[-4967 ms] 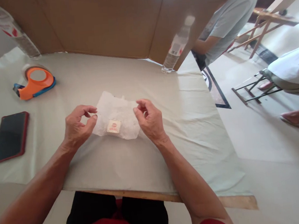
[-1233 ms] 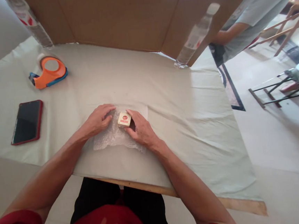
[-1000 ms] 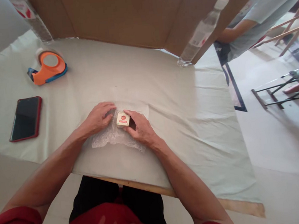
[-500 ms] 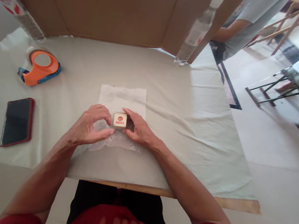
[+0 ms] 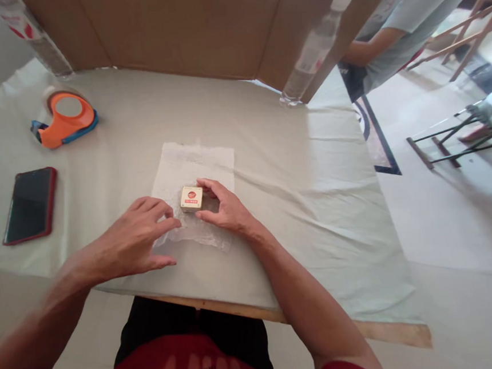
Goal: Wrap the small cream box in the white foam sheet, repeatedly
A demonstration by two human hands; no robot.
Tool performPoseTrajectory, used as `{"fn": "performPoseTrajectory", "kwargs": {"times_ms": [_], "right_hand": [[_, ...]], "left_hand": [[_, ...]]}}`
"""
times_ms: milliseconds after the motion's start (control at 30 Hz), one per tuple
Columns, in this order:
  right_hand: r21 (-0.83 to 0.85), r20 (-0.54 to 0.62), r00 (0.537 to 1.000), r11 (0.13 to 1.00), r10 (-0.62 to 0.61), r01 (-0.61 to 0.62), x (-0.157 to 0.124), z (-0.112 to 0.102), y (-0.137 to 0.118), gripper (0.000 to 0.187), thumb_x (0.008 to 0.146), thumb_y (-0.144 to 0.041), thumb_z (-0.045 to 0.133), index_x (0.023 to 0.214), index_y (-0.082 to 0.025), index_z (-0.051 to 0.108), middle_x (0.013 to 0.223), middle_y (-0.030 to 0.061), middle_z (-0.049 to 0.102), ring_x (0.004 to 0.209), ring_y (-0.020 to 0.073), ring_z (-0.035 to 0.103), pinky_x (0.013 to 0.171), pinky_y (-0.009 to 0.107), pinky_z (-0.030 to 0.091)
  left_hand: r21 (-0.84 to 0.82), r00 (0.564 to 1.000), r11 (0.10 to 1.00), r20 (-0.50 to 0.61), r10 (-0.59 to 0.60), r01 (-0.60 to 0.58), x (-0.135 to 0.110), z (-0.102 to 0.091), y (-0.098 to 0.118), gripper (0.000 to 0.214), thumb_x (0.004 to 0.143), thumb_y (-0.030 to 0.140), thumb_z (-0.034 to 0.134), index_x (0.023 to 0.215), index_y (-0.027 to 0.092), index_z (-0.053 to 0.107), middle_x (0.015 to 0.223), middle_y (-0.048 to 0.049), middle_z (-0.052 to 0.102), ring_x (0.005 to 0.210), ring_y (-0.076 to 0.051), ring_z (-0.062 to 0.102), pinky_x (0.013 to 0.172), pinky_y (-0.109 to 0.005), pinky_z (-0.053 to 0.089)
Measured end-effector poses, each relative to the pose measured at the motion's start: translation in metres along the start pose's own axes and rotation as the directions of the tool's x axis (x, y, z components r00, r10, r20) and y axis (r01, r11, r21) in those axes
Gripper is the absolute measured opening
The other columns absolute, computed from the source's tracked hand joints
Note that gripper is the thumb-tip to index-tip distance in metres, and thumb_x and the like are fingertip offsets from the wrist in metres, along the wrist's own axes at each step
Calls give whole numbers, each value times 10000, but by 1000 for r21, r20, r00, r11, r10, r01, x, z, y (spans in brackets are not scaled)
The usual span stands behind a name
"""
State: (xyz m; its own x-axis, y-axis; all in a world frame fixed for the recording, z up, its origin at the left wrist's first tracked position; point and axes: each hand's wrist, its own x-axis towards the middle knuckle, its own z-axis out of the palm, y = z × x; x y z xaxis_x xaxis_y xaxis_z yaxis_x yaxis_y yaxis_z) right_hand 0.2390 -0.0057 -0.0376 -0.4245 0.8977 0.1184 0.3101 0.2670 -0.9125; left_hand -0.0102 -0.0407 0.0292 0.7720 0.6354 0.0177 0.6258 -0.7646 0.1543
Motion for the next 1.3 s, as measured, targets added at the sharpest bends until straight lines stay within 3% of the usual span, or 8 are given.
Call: {"fn": "performPoseTrajectory", "kwargs": {"times_ms": [100,267,467,600,700,800,867,1300], "right_hand": [[4,-16,1000,1000,-5,5,0,5,-1,614,809,-336,730,1385,-228,547,1392,122,630,1252,258,630,1103,459,480],[35,-20,1000,999,-4,4,3,6,0,589,798,-339,745,1354,-233,584,1369,109,653,1242,264,638,1084,468,497],[226,70,995,970,72,-86,-5,-24,-15,564,912,-565,608,1392,-269,583,1471,107,588,1341,285,582,1097,501,496],[68,101,994,996,43,-50,-13,-34,-35,756,776,-593,760,1429,-281,544,1511,112,542,1375,324,539,1103,536,480],[-119,-6,1000,993,23,-24,-12,-23,-38,693,732,-458,827,1349,-253,589,1426,119,605,1291,309,596,1088,512,482],[-134,-169,986,991,-5,-18,-7,-5,-29,246,825,-347,714,1041,-236,676,1256,97,695,1154,263,663,1027,461,508],[-83,-230,973,997,-12,-7,-4,4,-22,107,849,-336,671,853,-231,650,1225,87,709,1145,251,664,1017,443,501],[151,-275,952,984,132,-93,0,17,-24,214,815,-383,695,726,-204,619,1008,65,745,884,185,679,812,319,519]], "left_hand": [[48,991,996,-114,-68,74,7,7,13,58,809,189,704,864,176,691,1013,-123,640,963,-284,560,875,-446,489],[-171,945,974,-268,-188,146,25,6,8,124,823,121,569,766,180,661,1142,-129,648,995,-254,604,815,-383,526],[-562,891,803,-239,-386,198,43,14,-8,78,791,213,571,729,191,614,1232,-87,703,953,-199,682,574,-238,459],[-644,863,737,-238,-446,203,46,22,-11,111,819,284,602,751,198,622,1185,-83,740,1065,-231,689,601,-237,469],[-680,853,704,-228,-469,205,45,25,-13,145,830,314,630,744,197,619,1163,-84,750,1075,-233,695,718,-276,517],[-713,836,671,-230,-498,203,44,27,-14,131,825,293,632,736,198,614,1138,-80,756,1071,-229,697,792,-302,531],[-736,829,646,-222,-514,204,43,28,-14,126,822,286,628,733,198,615,1130,-80,758,1074,-229,696,825,-316,536],[-842,798,509,-178,-576,180,44,31,-12,180,796,304,640,664,187,610,986,-69,775,917,-202,714,789,-309,539]]}}
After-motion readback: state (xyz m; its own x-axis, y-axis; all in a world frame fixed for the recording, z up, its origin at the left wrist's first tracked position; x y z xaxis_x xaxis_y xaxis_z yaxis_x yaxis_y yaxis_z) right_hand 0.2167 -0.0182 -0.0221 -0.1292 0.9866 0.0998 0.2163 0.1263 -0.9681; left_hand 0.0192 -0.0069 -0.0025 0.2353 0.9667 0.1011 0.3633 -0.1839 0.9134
